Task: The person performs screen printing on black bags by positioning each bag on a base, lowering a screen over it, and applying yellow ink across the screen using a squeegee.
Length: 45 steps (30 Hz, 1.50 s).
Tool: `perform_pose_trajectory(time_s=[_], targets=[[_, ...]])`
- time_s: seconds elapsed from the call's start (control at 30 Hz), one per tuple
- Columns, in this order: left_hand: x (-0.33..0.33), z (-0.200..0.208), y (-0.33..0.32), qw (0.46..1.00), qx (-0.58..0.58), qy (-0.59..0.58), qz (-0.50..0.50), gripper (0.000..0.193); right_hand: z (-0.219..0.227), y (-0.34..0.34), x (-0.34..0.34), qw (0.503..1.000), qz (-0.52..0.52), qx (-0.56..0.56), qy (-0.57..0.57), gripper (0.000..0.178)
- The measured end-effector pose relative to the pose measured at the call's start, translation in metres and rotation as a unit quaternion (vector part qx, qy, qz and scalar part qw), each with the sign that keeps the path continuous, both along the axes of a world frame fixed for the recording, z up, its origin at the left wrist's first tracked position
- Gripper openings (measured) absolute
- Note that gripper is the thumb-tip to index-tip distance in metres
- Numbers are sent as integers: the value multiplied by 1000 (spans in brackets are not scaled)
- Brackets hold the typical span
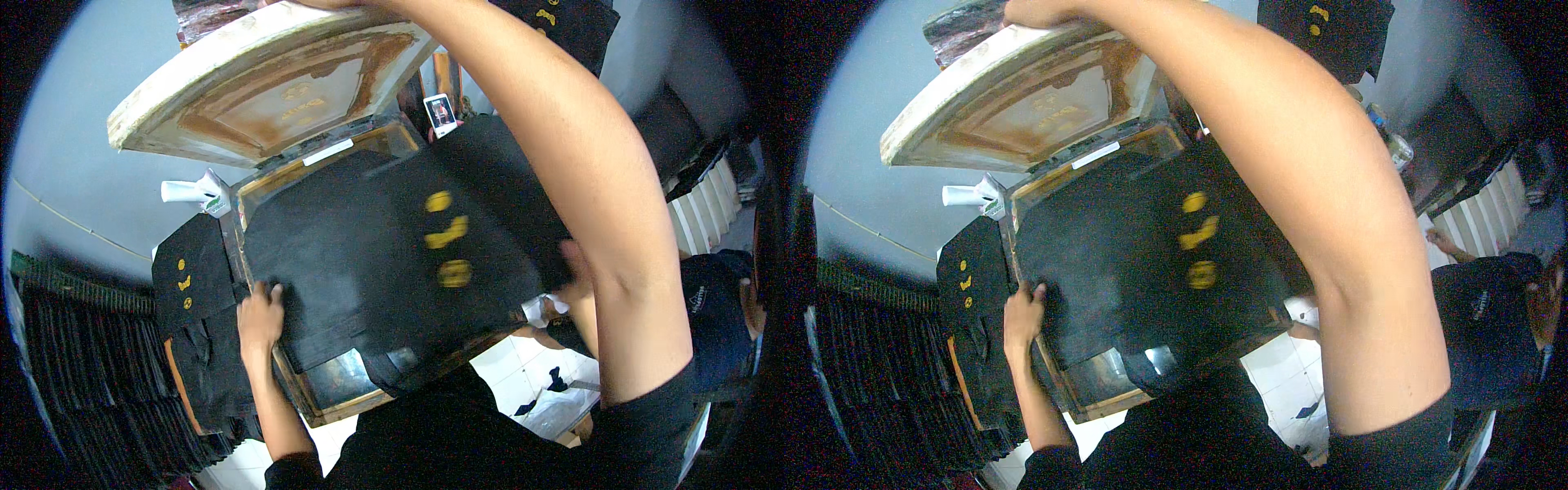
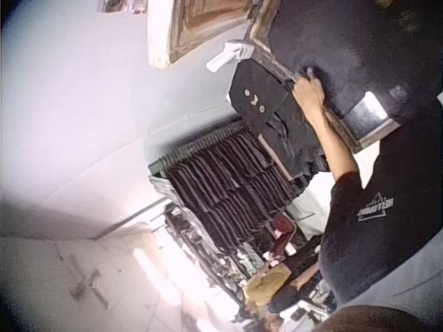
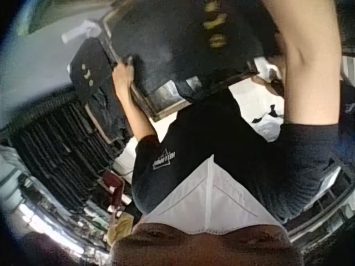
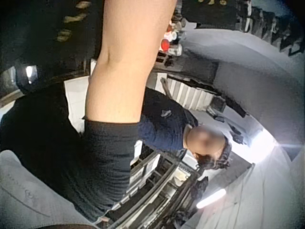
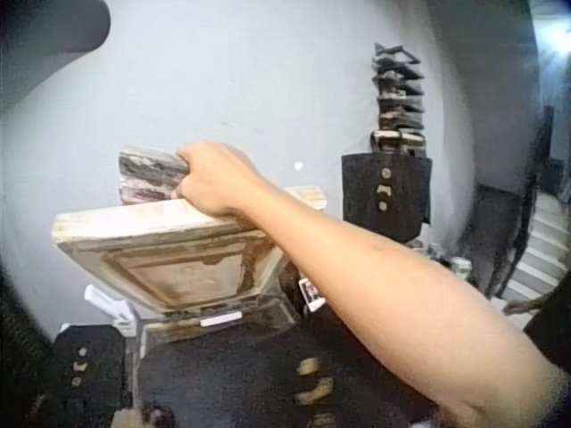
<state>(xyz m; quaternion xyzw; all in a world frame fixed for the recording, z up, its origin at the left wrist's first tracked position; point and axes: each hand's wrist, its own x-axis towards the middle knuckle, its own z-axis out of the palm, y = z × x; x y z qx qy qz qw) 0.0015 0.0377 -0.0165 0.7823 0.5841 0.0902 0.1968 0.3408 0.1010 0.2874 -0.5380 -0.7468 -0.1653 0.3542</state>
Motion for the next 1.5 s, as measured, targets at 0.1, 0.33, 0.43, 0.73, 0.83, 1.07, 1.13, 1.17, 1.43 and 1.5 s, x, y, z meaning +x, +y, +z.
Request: perform_pose_trajectory(time_s=[0.1, 0.33, 0.43, 0.73, 0.83, 1.07, 1.13, 1.17, 1.43, 1.5], targets=[[67, 11, 21, 994, 91, -13, -61, 33, 3, 12, 1, 1000, -1, 7, -5, 32], [208, -84, 151, 953, 216, -114, -179, 35, 5, 1, -13, 999, 35, 13, -9, 31], [243, -82, 168, 970, 189, -29, -152, 33, 5, 7, -8, 1000, 18, 23, -10, 30], [272, -72, 182, 978, 103, -141, -115, 30, 12, 2, -13, 1000, 1, -3, 13, 30], [296, -76, 161, 963, 185, -174, -94, 48, 13, 16, -6, 1000, -5, 18, -3, 30], [304, -84, 107, 993, 13, 21, -114, 123, 14, 23, 3, 1000, 11, 15, -7, 30], [301, -90, 114, 994, -5, 24, -103, 126, 13, 10, -4, 1000, 18, 10, 18, 30], [303, -90, 116, 995, -3, 15, -98, 126, 14, 10, -3, 1000, 20, 10, 15, 30], [320, -63, 112, 997, -65, 28, -26, 136, 15, 2, 3, 999, 17, -23, 23, 31], [321, -61, 117, 996, -74, 43, -27, 138, 15, 3, 2, 1000, 18, -12, 16, 31]])
